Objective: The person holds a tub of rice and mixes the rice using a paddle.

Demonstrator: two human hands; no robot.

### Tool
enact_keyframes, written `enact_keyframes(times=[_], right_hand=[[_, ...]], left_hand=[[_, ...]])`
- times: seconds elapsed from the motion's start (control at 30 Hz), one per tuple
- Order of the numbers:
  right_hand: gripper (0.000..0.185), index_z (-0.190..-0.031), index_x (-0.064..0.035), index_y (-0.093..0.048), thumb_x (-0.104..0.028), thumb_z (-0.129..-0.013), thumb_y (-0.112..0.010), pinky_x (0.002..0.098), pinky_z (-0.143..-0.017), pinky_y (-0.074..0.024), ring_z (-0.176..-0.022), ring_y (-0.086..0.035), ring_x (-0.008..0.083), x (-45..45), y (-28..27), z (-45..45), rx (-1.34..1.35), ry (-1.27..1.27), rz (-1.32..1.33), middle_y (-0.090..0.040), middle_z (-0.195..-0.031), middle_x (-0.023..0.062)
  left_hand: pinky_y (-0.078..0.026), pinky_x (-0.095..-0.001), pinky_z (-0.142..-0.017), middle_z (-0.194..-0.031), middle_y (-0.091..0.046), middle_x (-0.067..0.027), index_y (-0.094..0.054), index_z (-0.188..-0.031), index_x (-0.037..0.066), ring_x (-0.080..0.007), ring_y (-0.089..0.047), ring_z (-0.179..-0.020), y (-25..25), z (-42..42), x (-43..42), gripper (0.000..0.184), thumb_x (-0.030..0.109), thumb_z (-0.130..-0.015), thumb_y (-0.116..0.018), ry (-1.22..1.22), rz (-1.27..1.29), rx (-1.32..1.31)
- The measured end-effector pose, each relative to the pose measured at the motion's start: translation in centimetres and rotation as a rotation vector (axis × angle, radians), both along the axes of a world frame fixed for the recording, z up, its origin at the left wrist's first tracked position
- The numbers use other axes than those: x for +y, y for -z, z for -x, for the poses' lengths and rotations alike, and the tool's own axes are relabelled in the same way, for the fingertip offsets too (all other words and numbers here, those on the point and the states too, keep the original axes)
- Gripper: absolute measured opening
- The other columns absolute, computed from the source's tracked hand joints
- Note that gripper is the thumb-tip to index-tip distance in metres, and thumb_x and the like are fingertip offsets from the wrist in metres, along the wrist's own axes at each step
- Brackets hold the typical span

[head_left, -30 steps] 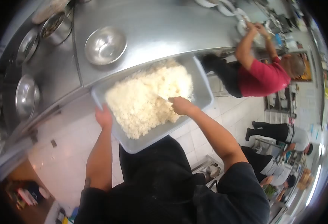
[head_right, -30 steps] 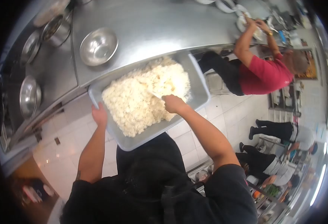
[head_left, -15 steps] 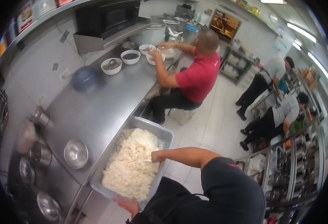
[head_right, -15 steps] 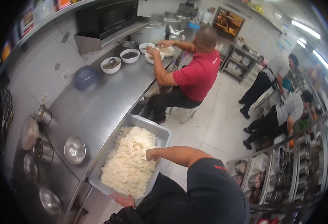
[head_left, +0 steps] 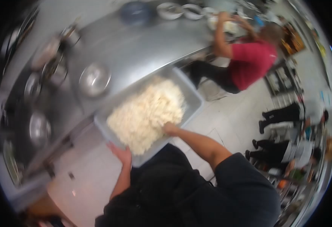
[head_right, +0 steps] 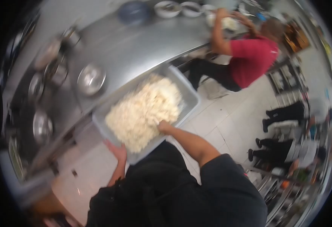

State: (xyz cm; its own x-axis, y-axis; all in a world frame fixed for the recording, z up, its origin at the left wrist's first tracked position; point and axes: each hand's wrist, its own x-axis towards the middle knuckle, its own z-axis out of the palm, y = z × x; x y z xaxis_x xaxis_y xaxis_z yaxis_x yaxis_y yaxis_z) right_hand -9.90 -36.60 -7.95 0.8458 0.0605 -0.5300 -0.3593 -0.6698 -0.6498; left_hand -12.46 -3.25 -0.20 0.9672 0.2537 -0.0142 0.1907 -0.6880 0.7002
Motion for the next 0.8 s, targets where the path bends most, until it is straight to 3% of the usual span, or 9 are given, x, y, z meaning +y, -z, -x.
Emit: enact_keyframes(times=[0.03, 0.07, 0.17, 0.27, 0.53, 0.6, 0.63, 0.67, 0.8], right_hand=[[0.044, -0.122, 0.0071, -0.062, -0.017, -0.086, -0.060, 0.0480, -0.078, -0.0553, -0.087, -0.068, 0.0433, 2.2, -7.4, -0.6, 0.328, 0.163, 0.033, -0.068, -0.094, 0.0305], [0.050, -0.127, 0.0093, -0.052, -0.022, -0.088, -0.059, 0.0509, -0.082, -0.0540, -0.095, -0.067, 0.0466, 3.9, -7.4, 0.9, 0.226, 0.148, 0.106, -0.067, -0.103, 0.0332], [0.042, -0.119, 0.0083, -0.051, -0.021, -0.089, -0.058, 0.0532, -0.084, -0.0526, -0.099, -0.065, 0.0496, 6.0, -8.2, 3.6, 0.118, 0.053, 0.208, -0.066, -0.104, 0.0352], [0.032, -0.113, 0.0060, -0.050, -0.017, -0.091, -0.054, 0.0550, -0.086, -0.0509, -0.102, -0.063, 0.0515, 7.9, -13.4, 4.4, 0.146, -0.012, 0.236, -0.064, -0.103, 0.0370], [0.039, -0.123, 0.0063, -0.052, -0.020, -0.096, -0.055, 0.0573, -0.092, -0.0474, -0.105, -0.062, 0.0515, 10.7, -15.1, 4.0, 0.198, -0.141, 0.325, -0.064, -0.108, 0.0372], [0.030, -0.117, 0.0024, -0.061, -0.019, -0.098, -0.050, 0.0514, -0.090, -0.0511, -0.097, -0.066, 0.0475, 6.1, -15.5, 2.7, -0.162, -0.597, 0.232, -0.067, -0.108, 0.0313], [0.035, -0.119, 0.0016, -0.067, -0.025, -0.101, -0.053, 0.0464, -0.089, -0.0519, -0.098, -0.067, 0.0435, 6.2, -20.2, 0.6, 0.155, -0.231, 0.260, -0.069, -0.109, 0.0282], [0.043, -0.128, -0.0016, -0.066, -0.034, -0.101, -0.056, 0.0450, -0.088, -0.0521, -0.099, -0.069, 0.0398, 3.6, -22.2, -1.1, 0.240, -0.235, 0.178, -0.070, -0.107, 0.0274], [0.034, -0.124, -0.0103, -0.069, -0.030, -0.098, -0.059, 0.0470, -0.086, -0.0535, -0.097, -0.070, 0.0360, 1.2, -28.9, -5.2, 0.157, -0.571, 0.635, -0.073, -0.102, 0.0196]], left_hand=[[-0.016, -0.0485, -0.124, -0.162, -0.015, -0.0336, -0.014, -0.158, -0.004, -0.0474, -0.018, -0.150, 2.2, -0.2, 0.2, 0.101, 0.014, -0.079, -0.075, -0.124, -0.045, 0.001], [-0.022, -0.0478, -0.122, -0.158, -0.022, -0.0346, -0.016, -0.157, -0.004, -0.0475, -0.025, -0.147, 2.5, -0.6, 0.3, 0.097, 0.013, -0.080, -0.073, -0.219, 0.076, 0.093], [-0.038, -0.0475, -0.112, -0.145, -0.044, -0.0339, -0.024, -0.153, -0.005, -0.0467, -0.044, -0.134, -1.1, -2.5, -0.1, 0.083, 0.011, -0.084, -0.066, -0.328, 0.197, 0.297], [-0.040, -0.0494, -0.108, -0.139, -0.050, -0.0311, -0.029, -0.149, -0.005, -0.0453, -0.048, -0.129, -0.4, -2.0, 0.1, 0.072, 0.009, -0.086, -0.062, -0.278, 0.143, 0.194], [-0.039, -0.0495, -0.109, -0.140, -0.049, -0.0306, -0.031, -0.148, -0.007, -0.0459, -0.047, -0.130, -0.6, -2.4, 0.0, 0.066, 0.009, -0.090, -0.058, -0.321, 0.140, 0.202], [-0.039, -0.0490, -0.110, -0.141, -0.049, -0.0306, -0.032, -0.147, -0.007, -0.0457, -0.047, -0.131, -0.4, -2.2, 0.0, 0.065, 0.009, -0.090, -0.058, -0.322, 0.165, 0.216], [-0.039, -0.0486, -0.111, -0.142, -0.048, -0.0306, -0.034, -0.147, -0.007, -0.0453, -0.046, -0.132, -0.4, -2.2, 0.1, 0.064, 0.010, -0.090, -0.059, -0.317, 0.193, 0.214], [-0.039, -0.0483, -0.111, -0.143, -0.047, -0.0305, -0.035, -0.146, -0.007, -0.0450, -0.046, -0.133, -0.4, -1.9, 0.3, 0.063, 0.010, -0.090, -0.059, -0.308, 0.214, 0.209], [-0.039, -0.0484, -0.111, -0.142, -0.048, -0.0305, -0.036, -0.146, -0.006, -0.0448, -0.046, -0.132, -0.1, -2.1, 0.3, 0.063, 0.011, -0.091, -0.060, -0.328, 0.198, 0.216]])
